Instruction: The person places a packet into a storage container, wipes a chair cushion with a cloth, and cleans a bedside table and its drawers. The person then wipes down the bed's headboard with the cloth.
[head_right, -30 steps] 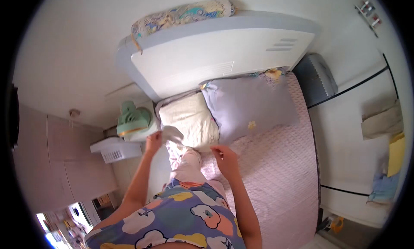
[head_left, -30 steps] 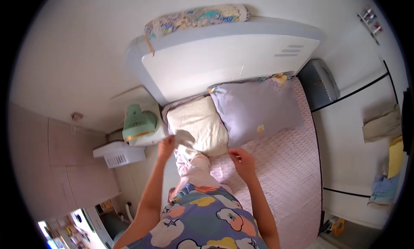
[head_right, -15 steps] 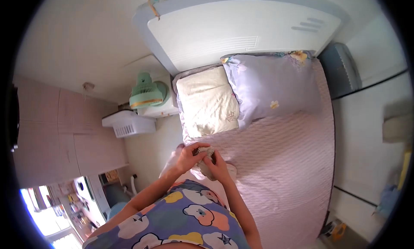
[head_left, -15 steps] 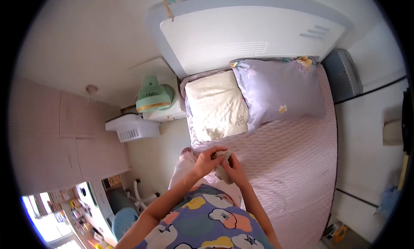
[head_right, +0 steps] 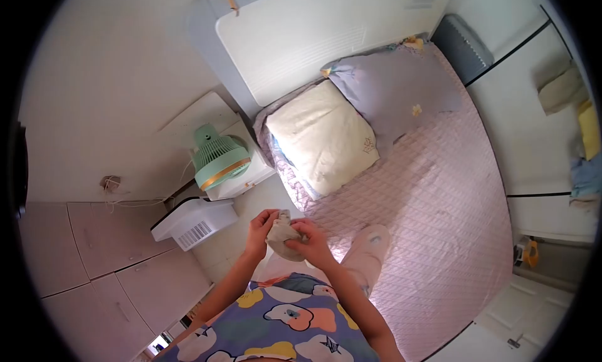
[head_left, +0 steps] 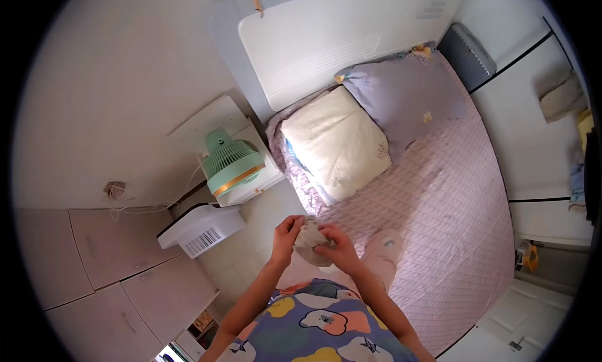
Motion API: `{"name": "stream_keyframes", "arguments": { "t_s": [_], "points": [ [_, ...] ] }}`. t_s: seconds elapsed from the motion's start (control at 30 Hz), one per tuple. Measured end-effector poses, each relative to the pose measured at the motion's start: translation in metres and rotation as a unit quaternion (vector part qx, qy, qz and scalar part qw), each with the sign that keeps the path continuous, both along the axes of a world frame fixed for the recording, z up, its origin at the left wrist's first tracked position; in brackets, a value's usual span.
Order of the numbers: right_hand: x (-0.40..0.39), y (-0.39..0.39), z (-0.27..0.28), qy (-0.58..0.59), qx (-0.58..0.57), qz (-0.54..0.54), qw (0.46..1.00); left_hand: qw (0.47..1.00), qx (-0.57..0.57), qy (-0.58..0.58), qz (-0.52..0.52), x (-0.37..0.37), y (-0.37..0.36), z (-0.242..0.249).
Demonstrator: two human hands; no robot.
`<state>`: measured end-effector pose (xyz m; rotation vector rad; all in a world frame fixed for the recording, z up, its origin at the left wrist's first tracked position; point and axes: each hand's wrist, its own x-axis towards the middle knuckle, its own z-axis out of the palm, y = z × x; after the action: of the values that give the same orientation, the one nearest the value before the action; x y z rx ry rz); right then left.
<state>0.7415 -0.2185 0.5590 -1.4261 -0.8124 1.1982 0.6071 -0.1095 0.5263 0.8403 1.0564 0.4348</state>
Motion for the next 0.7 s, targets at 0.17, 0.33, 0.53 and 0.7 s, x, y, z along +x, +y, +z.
{"name": "stream_keyframes", "arguments": {
  "t_s": [0.17,0.33,0.53,0.7],
  "points": [
    [-0.045,0.037,0.018,-0.099,0.091,0.002,0.991,0.980,-0.088,-0.144,0.100,-0.020,0.009,-0.004],
    [-0.061,0.054,0.027,-0.077,0.053,-0.009,0.996,0.951,-0.167,-0.204,0.161,-0.013,0.019,-0.002],
    [-0.032,0.122,0.013,-0.188,0.067,-0.022,0.980,0.965,-0.081,-0.201,0.149,0.003,0.060,0.043],
    [0.024,0.238,0.019,-0.276,0.217,-0.057,0.935,0.983,0.100,-0.087,0.125,0.017,0.127,0.053]
  ]
}}
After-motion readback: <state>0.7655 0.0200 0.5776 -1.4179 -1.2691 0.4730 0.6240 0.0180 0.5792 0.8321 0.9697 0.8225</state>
